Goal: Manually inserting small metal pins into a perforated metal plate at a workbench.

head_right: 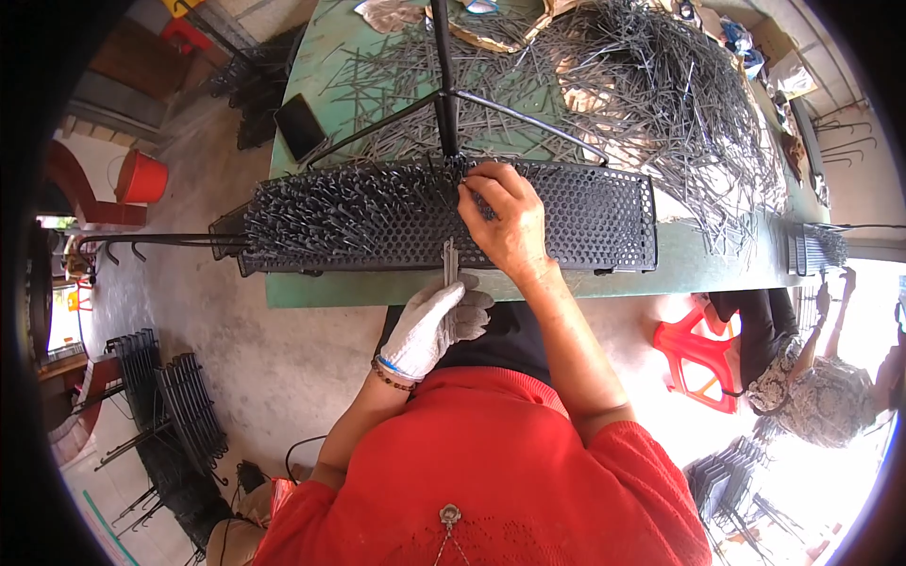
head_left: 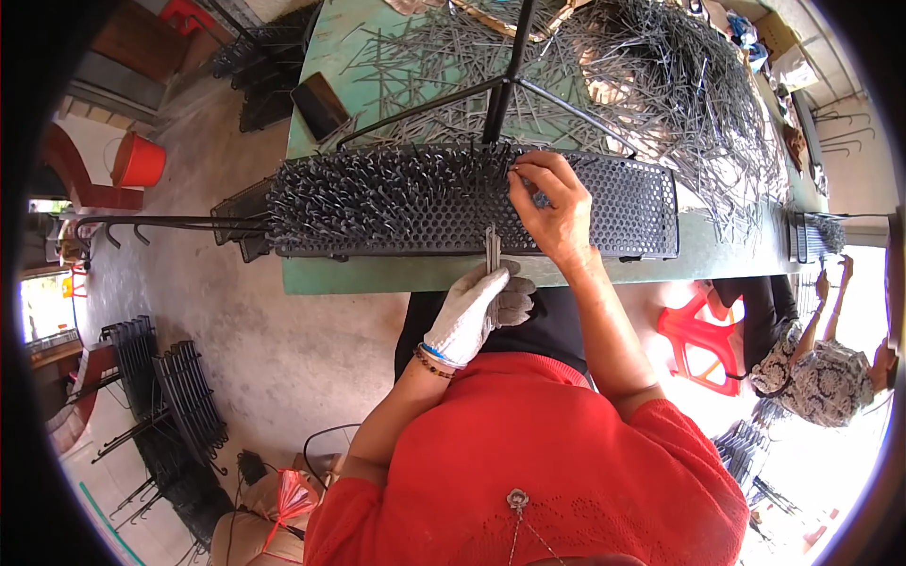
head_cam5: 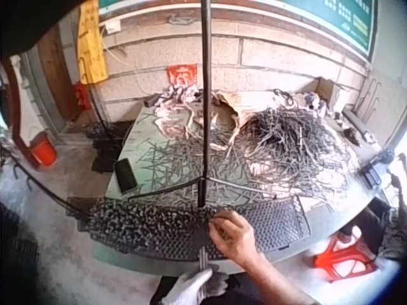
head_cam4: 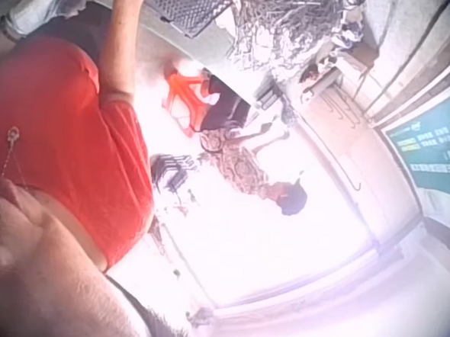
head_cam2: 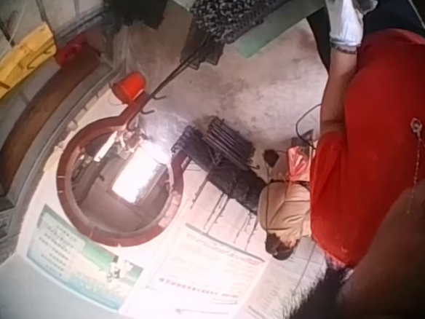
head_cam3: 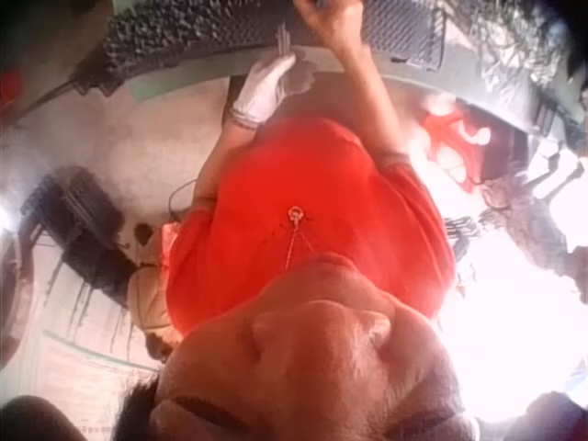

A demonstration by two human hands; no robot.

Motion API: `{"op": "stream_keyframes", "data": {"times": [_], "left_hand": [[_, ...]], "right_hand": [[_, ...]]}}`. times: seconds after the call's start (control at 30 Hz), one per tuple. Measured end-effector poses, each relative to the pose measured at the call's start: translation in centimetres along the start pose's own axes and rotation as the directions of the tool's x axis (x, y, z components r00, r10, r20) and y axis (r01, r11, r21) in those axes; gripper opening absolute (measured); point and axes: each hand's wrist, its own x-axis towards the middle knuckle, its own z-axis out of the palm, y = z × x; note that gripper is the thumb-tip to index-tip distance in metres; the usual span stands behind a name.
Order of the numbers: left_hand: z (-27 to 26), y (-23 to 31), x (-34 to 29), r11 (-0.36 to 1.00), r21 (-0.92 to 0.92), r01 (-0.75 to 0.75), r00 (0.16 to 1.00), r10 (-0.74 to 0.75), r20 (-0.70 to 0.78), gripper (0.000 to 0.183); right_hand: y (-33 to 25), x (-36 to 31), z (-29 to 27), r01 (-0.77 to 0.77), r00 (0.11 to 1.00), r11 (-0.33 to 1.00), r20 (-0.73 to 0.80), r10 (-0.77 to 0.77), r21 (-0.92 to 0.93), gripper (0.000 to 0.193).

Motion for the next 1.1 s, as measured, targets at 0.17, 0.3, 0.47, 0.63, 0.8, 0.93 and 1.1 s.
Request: {"op": "stream_keyframes", "data": {"times": [0.17,0.3,0.47,0.63,0.8,0.93,1.1], "left_hand": [[-0.1,0.1,-0.1,1.0,0.004,-0.002,1.0,0.002,0.028,0.026],[-0.1,-0.1,-0.1,1.0,0.003,-0.002,1.0,0.002,-0.001,0.027],[-0.3,-0.1,-0.2,1.0,0.013,-0.013,0.999,0.013,-0.042,0.027],[-0.4,0.1,-0.1,0.997,-0.078,-0.014,1.0,0.015,0.023,0.026],[-0.9,-0.3,0.2,0.998,-0.045,-0.038,0.999,0.039,0.023,0.027],[-0.6,0.1,-0.2,1.0,-0.008,-0.027,0.999,0.027,0.029,0.029],[-0.3,1.0,-0.7,0.996,0.067,0.051,0.999,-0.052,0.01,0.029]], "right_hand": [[-0.5,0.4,-0.5,0.22,0.975,0.961,0.023,-0.219,-0.169,0.012],[-0.2,0.4,-0.3,0.129,0.992,0.983,0.023,-0.127,-0.131,0.012],[-0.9,1.0,-0.7,0.076,0.994,0.993,0.087,-0.068,-0.092,0.011],[-0.9,1.5,-1.0,0.109,0.979,0.979,0.187,-0.076,-0.17,0.011],[-0.5,1.0,-1.1,0.127,0.97,0.975,0.226,-0.085,-0.181,0.016],[-0.7,1.2,-1.3,0.085,0.966,0.987,0.253,-0.049,-0.133,0.02],[-0.9,1.1,-1.3,-0.002,0.966,0.998,0.257,0.02,-0.068,0.021]]}}
